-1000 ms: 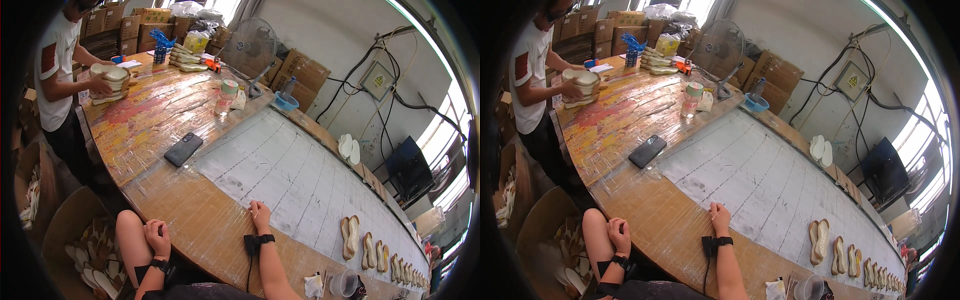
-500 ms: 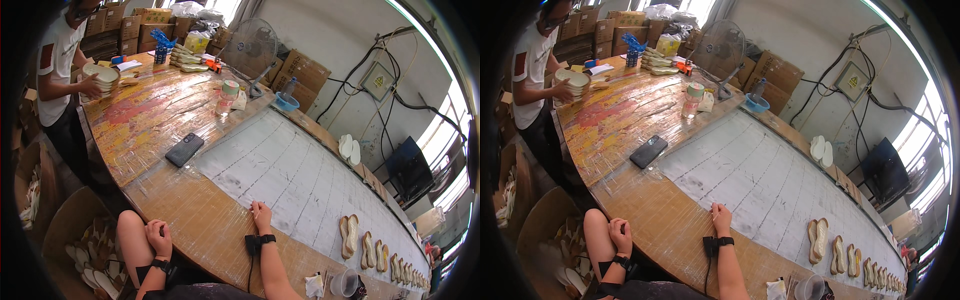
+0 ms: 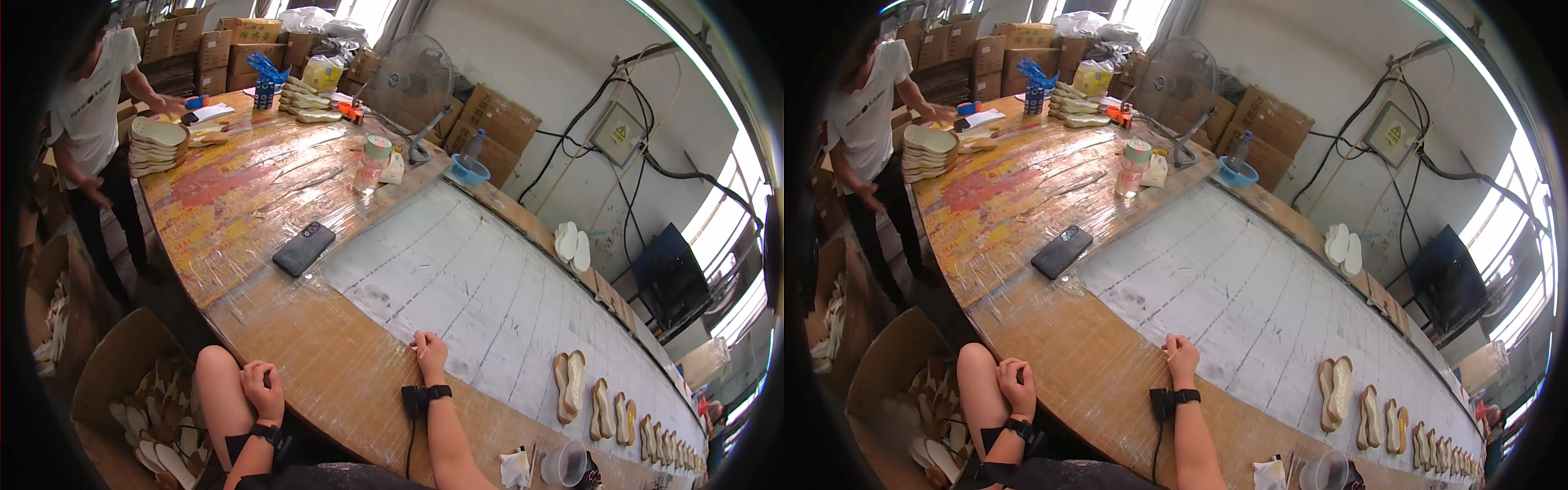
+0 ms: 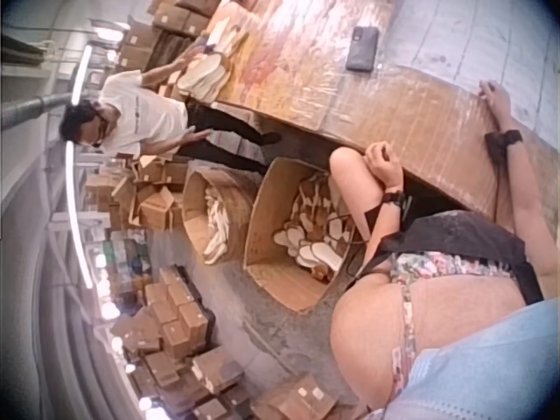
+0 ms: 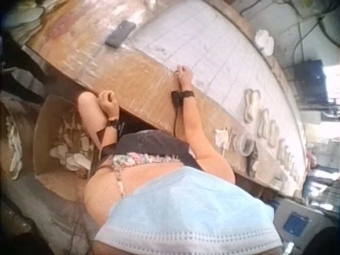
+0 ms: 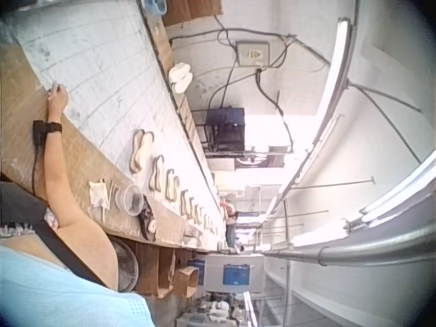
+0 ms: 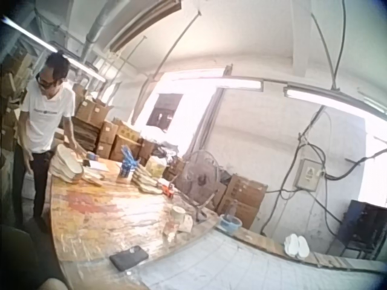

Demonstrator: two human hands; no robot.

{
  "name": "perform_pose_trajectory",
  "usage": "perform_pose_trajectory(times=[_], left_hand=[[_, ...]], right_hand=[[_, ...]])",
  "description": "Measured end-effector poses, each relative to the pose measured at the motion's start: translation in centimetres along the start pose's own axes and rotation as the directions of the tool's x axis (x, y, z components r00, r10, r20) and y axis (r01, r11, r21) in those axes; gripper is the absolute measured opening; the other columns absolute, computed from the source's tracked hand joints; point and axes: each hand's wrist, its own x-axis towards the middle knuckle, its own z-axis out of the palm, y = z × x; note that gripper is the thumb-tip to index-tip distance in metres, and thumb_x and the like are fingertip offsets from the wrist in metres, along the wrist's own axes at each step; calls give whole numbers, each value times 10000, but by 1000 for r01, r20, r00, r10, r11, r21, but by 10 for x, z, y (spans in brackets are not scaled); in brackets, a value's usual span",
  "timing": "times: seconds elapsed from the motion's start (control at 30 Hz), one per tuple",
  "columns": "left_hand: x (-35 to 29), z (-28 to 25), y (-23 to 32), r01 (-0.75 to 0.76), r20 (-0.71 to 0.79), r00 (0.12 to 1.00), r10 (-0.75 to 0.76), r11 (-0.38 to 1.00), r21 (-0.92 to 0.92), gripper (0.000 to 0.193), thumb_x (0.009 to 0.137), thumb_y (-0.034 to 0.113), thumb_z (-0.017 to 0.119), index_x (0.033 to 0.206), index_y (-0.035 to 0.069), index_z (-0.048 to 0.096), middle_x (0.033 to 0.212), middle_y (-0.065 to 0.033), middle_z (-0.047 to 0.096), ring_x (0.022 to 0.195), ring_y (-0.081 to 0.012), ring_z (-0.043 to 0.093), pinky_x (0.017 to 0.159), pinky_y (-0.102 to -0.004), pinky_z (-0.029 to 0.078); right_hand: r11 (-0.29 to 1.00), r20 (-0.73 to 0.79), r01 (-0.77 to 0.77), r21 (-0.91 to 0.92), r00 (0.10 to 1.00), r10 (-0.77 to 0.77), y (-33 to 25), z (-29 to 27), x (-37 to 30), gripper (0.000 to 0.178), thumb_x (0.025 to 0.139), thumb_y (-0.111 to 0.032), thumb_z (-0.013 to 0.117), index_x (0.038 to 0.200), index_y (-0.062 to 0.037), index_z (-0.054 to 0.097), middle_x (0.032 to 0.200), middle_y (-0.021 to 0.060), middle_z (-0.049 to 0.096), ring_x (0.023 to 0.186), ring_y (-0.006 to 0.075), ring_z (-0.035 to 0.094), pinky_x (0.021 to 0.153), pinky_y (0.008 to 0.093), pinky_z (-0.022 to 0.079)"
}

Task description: The recorder picks up and inspects various shoe sole components from a conveyor line, checking for quality or matching parts.

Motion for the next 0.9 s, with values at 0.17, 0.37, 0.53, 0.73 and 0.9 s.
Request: perform_pose_trajectory(times=[0.17,0.37,0.53,0.73,0.9], left_hand=[[0,-1,-2,0,15,1000,0,1000,8,53,721,34,588,755,36,548,831,-100,530,780,-273,474,716,-356,391],[-1,-1,-3,10,23,1000,-11,1000,8,53,739,44,589,754,28,541,834,-97,524,784,-265,473,721,-343,394],[1,-2,1,-26,21,999,26,1000,18,54,738,45,590,752,29,541,832,-97,525,783,-266,476,720,-344,395],[1,-2,1,4,21,1000,-4,1000,10,54,733,43,592,755,33,544,830,-97,526,784,-267,478,724,-347,394],[1,-2,2,-2,17,1000,2,1000,6,48,742,46,589,755,31,545,830,-97,526,782,-264,478,713,-344,395]], right_hand=[[994,-32,103,-42,994,-105,5,3,0,244,820,-266,580,759,-38,643,642,76,637,590,170,609,569,278,460],[997,-12,63,-46,998,-64,5,4,1,216,806,-245,589,773,-38,643,636,81,626,577,183,598,574,287,461],[998,-120,65,1,991,-65,14,4,3,205,801,-236,599,810,-38,648,651,94,622,587,182,593,584,290,464],[993,-49,89,-71,995,-92,6,3,1,206,797,-233,606,835,-35,645,659,101,622,604,190,601,594,292,468],[989,-7,110,-100,994,-111,5,3,0,208,797,-237,605,838,-37,643,663,108,622,612,205,608,592,295,468]])
